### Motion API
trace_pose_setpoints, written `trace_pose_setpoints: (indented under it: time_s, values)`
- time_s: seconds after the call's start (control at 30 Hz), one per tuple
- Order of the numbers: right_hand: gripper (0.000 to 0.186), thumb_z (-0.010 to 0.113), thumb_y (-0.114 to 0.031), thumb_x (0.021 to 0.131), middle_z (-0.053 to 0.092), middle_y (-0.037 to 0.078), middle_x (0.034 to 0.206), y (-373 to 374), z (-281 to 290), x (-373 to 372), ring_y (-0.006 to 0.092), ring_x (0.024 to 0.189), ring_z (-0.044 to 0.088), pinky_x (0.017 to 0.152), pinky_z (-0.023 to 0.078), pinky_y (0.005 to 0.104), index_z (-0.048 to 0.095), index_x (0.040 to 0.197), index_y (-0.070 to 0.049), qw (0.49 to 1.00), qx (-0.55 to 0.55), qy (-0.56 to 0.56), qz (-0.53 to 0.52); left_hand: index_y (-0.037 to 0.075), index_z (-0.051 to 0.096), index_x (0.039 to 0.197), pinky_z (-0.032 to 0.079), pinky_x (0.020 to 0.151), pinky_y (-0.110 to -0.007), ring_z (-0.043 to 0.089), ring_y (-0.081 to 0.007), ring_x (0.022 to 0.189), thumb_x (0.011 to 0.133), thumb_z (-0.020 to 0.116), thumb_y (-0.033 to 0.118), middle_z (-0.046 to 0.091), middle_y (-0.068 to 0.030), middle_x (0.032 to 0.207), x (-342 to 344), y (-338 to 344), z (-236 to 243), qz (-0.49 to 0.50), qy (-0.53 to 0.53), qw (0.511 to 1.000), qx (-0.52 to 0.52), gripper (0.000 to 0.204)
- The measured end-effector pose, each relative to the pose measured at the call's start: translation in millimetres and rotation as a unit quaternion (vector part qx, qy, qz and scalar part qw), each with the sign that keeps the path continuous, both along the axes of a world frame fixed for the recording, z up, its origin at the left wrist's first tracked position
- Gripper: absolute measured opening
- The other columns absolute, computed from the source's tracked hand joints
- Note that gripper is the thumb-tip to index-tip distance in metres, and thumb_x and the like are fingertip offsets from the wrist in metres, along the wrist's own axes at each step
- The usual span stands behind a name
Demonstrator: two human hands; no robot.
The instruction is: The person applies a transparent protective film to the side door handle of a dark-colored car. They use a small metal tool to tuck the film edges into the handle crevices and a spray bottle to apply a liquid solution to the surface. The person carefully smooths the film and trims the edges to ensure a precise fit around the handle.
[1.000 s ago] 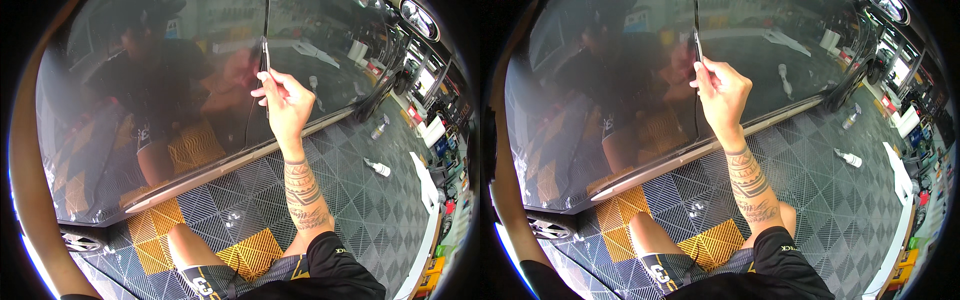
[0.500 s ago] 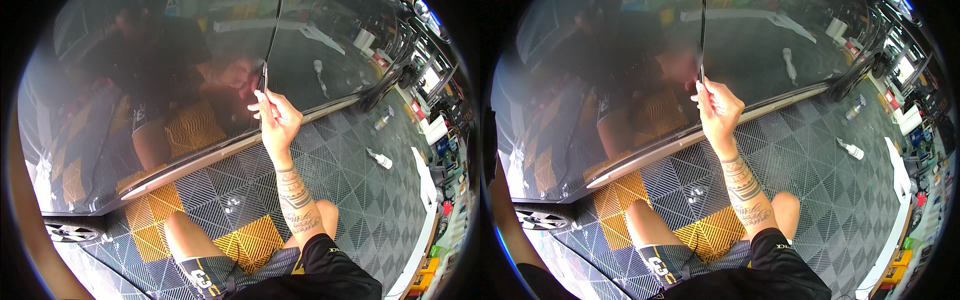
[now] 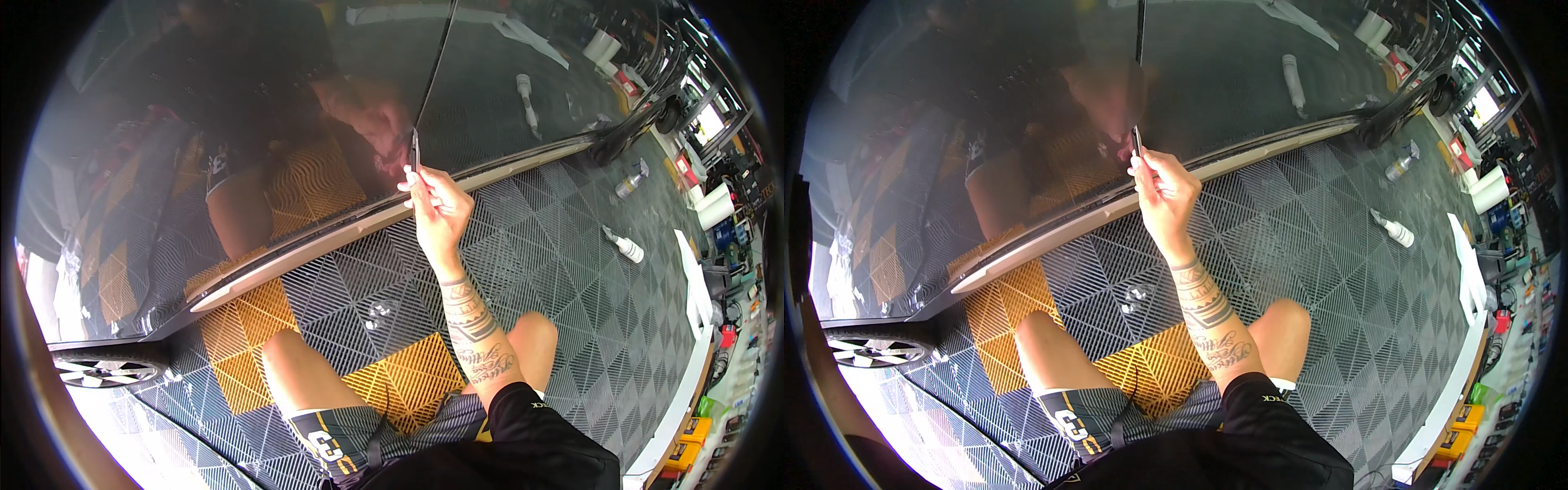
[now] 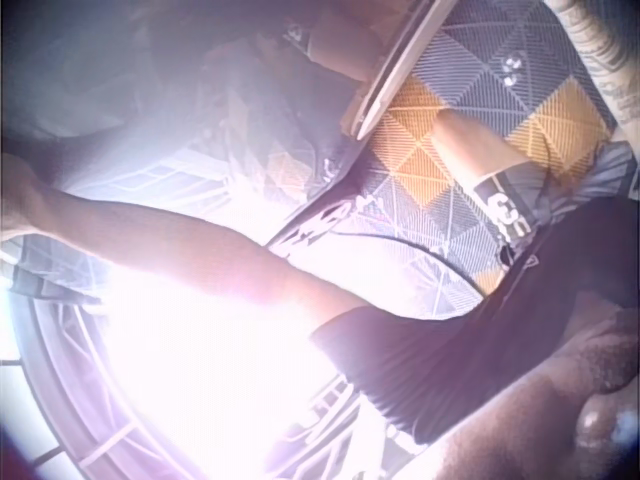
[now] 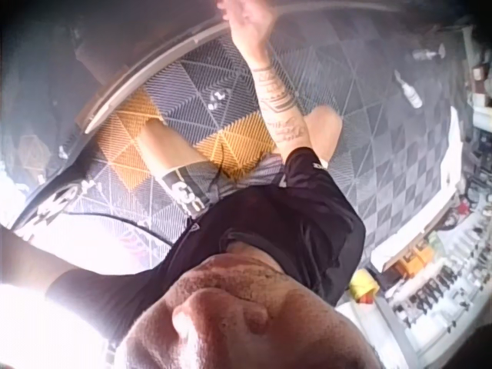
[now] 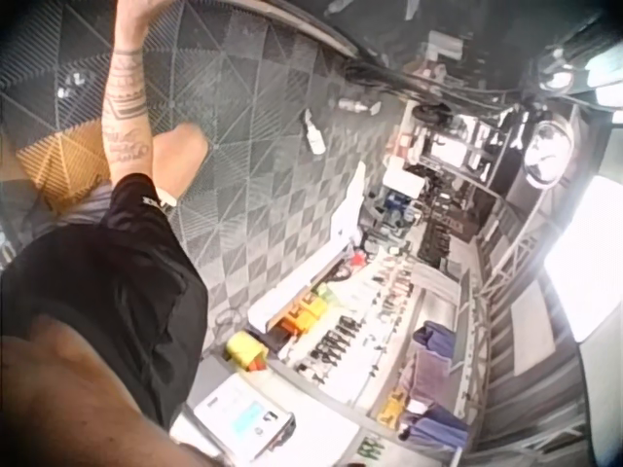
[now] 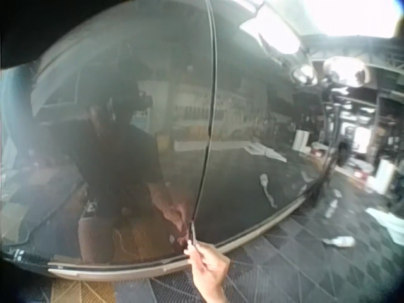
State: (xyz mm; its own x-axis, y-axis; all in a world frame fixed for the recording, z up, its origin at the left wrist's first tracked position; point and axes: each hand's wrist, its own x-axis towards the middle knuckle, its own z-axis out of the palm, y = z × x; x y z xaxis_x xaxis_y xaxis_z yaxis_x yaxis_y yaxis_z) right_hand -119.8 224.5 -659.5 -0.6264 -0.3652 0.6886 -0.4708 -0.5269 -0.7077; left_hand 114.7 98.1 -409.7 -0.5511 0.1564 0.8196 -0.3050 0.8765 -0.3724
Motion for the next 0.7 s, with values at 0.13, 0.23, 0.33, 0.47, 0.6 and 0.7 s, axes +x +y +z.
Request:
trace_pose_setpoints:
  time_s: [0.13, 0.23, 0.33, 0.47, 0.6, 0.7]
  values:
    - [0.015, 0.064, 0.004, 0.085, 0.067, 0.011, 0.090, 2.8, -15.1, 1.3, 0.0108, 0.071, 0.065, 0.058, 0.054, 0.0195, 0.066, 0.100, 0.006, 1.000, 0.013, 0.017, -0.012, 0.005, 0.052, 0.124, 0.033, 0.095, -0.031, 0.048, -0.0211, 0.111, 0.097, 0.045, 0.020, 0.054, -0.0123, 0.118, -2.2, 4.5, -12.9, -0.001, -0.012, 1.000, 0.010, 0.032]
    - [0.015, 0.064, 0.005, 0.085, 0.067, 0.011, 0.092, 4.6, -27.9, 2.5, 0.0099, 0.071, 0.064, 0.057, 0.053, 0.0192, 0.066, 0.100, 0.006, 1.000, 0.018, 0.001, -0.007, 0.005, 0.052, 0.123, 0.034, 0.094, -0.031, 0.049, -0.0208, 0.109, 0.097, 0.045, 0.020, 0.054, -0.0122, 0.116, -3.8, 7.2, -22.0, -0.001, -0.021, 1.000, 0.017, 0.032]
    - [0.015, 0.064, 0.005, 0.085, 0.067, 0.012, 0.095, 8.1, -40.0, 0.6, 0.0088, 0.069, 0.062, 0.055, 0.052, 0.0187, 0.066, 0.100, 0.006, 0.999, 0.046, -0.007, 0.001, 0.005, 0.053, 0.122, 0.035, 0.092, -0.031, 0.049, -0.0205, 0.107, 0.096, 0.046, 0.020, 0.055, -0.0122, 0.115, -4.3, 9.0, -30.8, -0.001, -0.025, 0.999, 0.024, 0.031]
    - [0.014, 0.063, 0.006, 0.086, 0.067, 0.011, 0.097, 6.0, -59.5, 0.7, 0.0066, 0.065, 0.058, 0.053, 0.048, 0.0184, 0.065, 0.100, 0.007, 0.999, 0.042, -0.014, 0.006, 0.004, 0.054, 0.121, 0.036, 0.090, -0.030, 0.051, -0.0200, 0.104, 0.096, 0.047, 0.020, 0.056, -0.0121, 0.113, -6.2, 10.2, -40.3, -0.003, -0.032, 0.999, 0.034, 0.031]
    - [0.016, 0.063, 0.006, 0.086, 0.067, 0.010, 0.096, 3.9, -75.7, 0.7, 0.0059, 0.065, 0.057, 0.053, 0.047, 0.0181, 0.065, 0.101, 0.006, 0.997, 0.053, -0.042, 0.024, 0.004, 0.055, 0.120, 0.037, 0.088, -0.029, 0.052, -0.0196, 0.102, 0.096, 0.047, 0.021, 0.057, -0.0120, 0.111, -5.9, 13.6, -51.7, -0.004, -0.040, 0.998, 0.043, 0.030]
    - [0.017, 0.063, 0.005, 0.086, 0.067, 0.010, 0.096, 2.6, -86.1, 0.2, 0.0060, 0.065, 0.057, 0.053, 0.048, 0.0186, 0.065, 0.103, 0.006, 0.996, 0.046, -0.064, 0.042, 0.004, 0.056, 0.119, 0.038, 0.086, -0.029, 0.052, -0.0193, 0.100, 0.096, 0.048, 0.021, 0.058, -0.0119, 0.110, -6.8, 17.0, -60.2, -0.005, -0.049, 0.998, 0.046, 0.030]
